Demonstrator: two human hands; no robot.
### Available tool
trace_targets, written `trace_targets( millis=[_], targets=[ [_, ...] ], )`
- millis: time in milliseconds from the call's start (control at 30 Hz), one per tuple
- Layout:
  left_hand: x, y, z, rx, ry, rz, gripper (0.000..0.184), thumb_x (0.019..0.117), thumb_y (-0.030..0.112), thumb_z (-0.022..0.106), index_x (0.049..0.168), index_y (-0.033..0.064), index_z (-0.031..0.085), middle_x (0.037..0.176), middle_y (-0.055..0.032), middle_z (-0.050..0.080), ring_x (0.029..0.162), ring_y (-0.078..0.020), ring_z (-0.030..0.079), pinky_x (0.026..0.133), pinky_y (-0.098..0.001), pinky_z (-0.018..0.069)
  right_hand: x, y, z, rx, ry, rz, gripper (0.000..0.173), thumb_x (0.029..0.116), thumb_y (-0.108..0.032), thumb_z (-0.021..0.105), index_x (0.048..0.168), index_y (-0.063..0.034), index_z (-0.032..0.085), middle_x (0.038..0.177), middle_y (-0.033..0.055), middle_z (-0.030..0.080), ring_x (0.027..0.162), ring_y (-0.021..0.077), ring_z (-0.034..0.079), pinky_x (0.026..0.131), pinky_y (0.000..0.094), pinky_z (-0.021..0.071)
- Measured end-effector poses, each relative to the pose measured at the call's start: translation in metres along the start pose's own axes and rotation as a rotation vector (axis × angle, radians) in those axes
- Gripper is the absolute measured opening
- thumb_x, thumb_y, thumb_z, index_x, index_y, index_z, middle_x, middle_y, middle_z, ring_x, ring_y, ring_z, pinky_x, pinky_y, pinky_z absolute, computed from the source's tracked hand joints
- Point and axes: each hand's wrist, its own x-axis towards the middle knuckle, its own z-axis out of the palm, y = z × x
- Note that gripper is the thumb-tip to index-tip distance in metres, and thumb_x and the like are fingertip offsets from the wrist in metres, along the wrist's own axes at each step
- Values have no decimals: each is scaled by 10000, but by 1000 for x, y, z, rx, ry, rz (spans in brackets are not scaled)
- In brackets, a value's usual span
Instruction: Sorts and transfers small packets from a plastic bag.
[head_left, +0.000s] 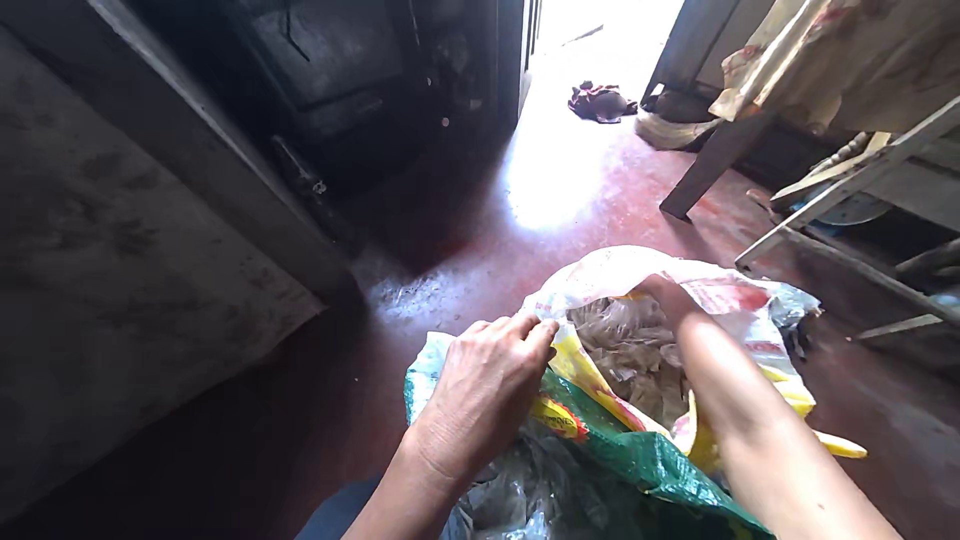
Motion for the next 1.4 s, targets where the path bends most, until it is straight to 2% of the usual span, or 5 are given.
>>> trace_targets(
  millis=[400, 600, 1033, 1167, 1400],
  targets=[
    [-1, 2, -1, -80, -92, -3, 248, 1020, 209, 585, 1182, 100, 738, 1073, -117, 746, 860, -311, 739, 695, -513, 584, -135, 8, -31, -208, 5, -309, 572, 982, -76, 640, 1523, -64, 454, 1487, 248, 502, 1372, 423, 494, 1121, 610, 383],
    [0, -3, -6, -119, -160, 15, 261, 1021, 176, 608, 1242, 93, 720, 1111, -148, 733, 868, -365, 725, 725, -624, 560, -165, 38, -15, -258, 410, -481, 249, 936, -73, 661, 1179, -89, 715, 1123, 228, 687, 1001, 455, 680, 820, 678, 528],
    [-3, -45, 17, -250, -301, -29, 375, 1061, 270, 544, 1323, 24, 650, 1163, -242, 692, 979, -316, 702, 889, -494, 560, -474, 50, -52, 448, 1459, 138, 87, 977, -62, 624, 992, 23, 634, 872, -39, 601, 823, -99, 571, 758, 62, 485],
    [0, -73, 34, -379, -307, -15, 393, 1040, 204, 565, 1310, -78, 610, 1152, -266, 676, 946, -204, 689, 871, -345, 563, -531, 138, 32, 335, 1420, 382, 412, 1076, -203, 439, 1400, 44, 505, 1345, 150, 599, 1233, 104, 588, 1052, 261, 474],
    [7, -54, 26, -422, -365, -134, 407, 1037, 172, 561, 1321, -119, 550, 1171, -218, 653, 979, -43, 632, 902, -223, 521, -480, 286, -24, 7, 794, 240, 239, 966, -20, 615, 1196, 23, 658, 1108, 285, 690, 1055, 468, 663, 925, 677, 461]
  ],
)
